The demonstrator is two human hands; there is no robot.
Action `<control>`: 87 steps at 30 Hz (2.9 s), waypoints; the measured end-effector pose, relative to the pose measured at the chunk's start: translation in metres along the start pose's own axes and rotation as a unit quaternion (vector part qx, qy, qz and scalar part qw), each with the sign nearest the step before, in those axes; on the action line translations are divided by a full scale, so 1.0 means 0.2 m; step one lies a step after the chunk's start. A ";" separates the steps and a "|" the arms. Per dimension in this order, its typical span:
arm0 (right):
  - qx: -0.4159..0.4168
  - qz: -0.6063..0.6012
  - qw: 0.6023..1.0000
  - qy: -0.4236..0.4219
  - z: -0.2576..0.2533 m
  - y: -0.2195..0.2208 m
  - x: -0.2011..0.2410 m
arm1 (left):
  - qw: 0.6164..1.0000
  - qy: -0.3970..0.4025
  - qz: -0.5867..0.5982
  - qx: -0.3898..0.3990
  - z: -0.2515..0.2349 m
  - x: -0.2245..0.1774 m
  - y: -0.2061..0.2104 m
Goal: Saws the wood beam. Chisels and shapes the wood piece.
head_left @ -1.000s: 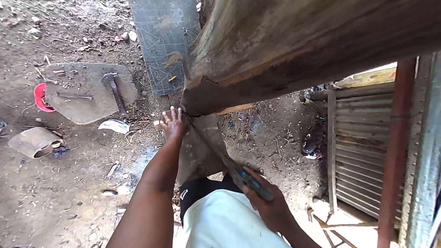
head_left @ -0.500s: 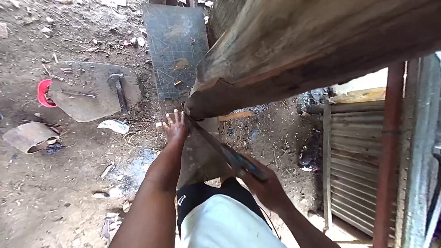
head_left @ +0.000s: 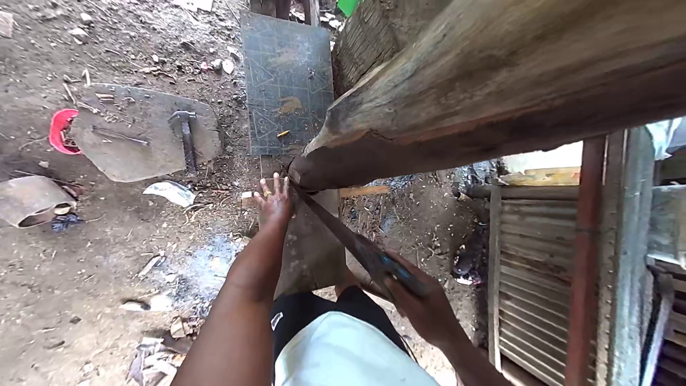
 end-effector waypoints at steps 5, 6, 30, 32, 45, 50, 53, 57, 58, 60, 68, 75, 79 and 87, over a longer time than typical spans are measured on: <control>0.045 0.023 0.999 0.016 -0.43 0.44 -0.02 | 1.000 -0.006 -0.002 -0.006 -0.02 0.01 0.02; 0.054 0.046 0.997 0.011 -0.43 0.46 -0.03 | 1.000 -0.006 -0.005 -0.007 -0.01 0.02 0.03; 0.077 0.140 0.986 -0.042 -0.44 0.43 0.04 | 1.000 -0.013 0.018 -0.017 0.02 -0.01 0.04; 0.096 0.173 0.980 -0.026 -0.45 0.43 0.03 | 0.999 -0.015 0.023 -0.022 0.01 0.01 0.04; 0.102 0.218 0.970 -0.030 -0.42 0.40 0.06 | 0.999 -0.017 0.019 -0.024 0.01 0.02 0.03; 0.033 0.180 0.977 -0.109 0.00 -0.09 0.14 | 0.999 -0.019 0.016 -0.022 0.01 0.00 0.05; 0.065 0.198 0.974 -0.091 -0.28 0.21 0.12 | 0.999 -0.019 0.022 -0.022 -0.01 0.02 0.05; 0.118 0.248 0.961 -0.014 -0.53 0.49 0.05 | 0.999 -0.020 0.025 -0.027 0.00 0.03 0.05; 0.112 0.255 0.960 -0.032 -0.43 0.40 0.05 | 0.999 -0.018 0.025 -0.024 0.01 0.03 0.05; 0.075 0.225 0.966 -0.101 -0.25 0.15 0.10 | 0.999 -0.026 0.031 -0.019 -0.03 0.03 0.00; 0.138 0.266 0.953 -0.042 -0.51 0.50 0.04 | 0.999 -0.027 0.015 -0.009 -0.01 0.00 0.02; 0.077 0.214 0.964 -0.139 -0.04 -0.14 0.08 | 0.999 -0.025 0.027 -0.004 0.04 -0.02 0.02; 0.154 0.270 0.946 -0.092 -0.21 0.23 0.05 | 0.999 -0.026 0.041 0.006 0.02 -0.03 0.03; 0.038 0.151 0.978 -0.140 0.07 -0.30 0.06 | 0.999 -0.036 0.022 0.017 0.02 -0.03 0.03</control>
Point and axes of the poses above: each hand's wrist, its own z-axis away from the middle knuckle, its own y-axis out of the palm, x = y × z, the point moved 6 cm from there along -z, towards the middle knuckle, and after that the axes turned 14 degrees about -x, right-handed, at the moved point
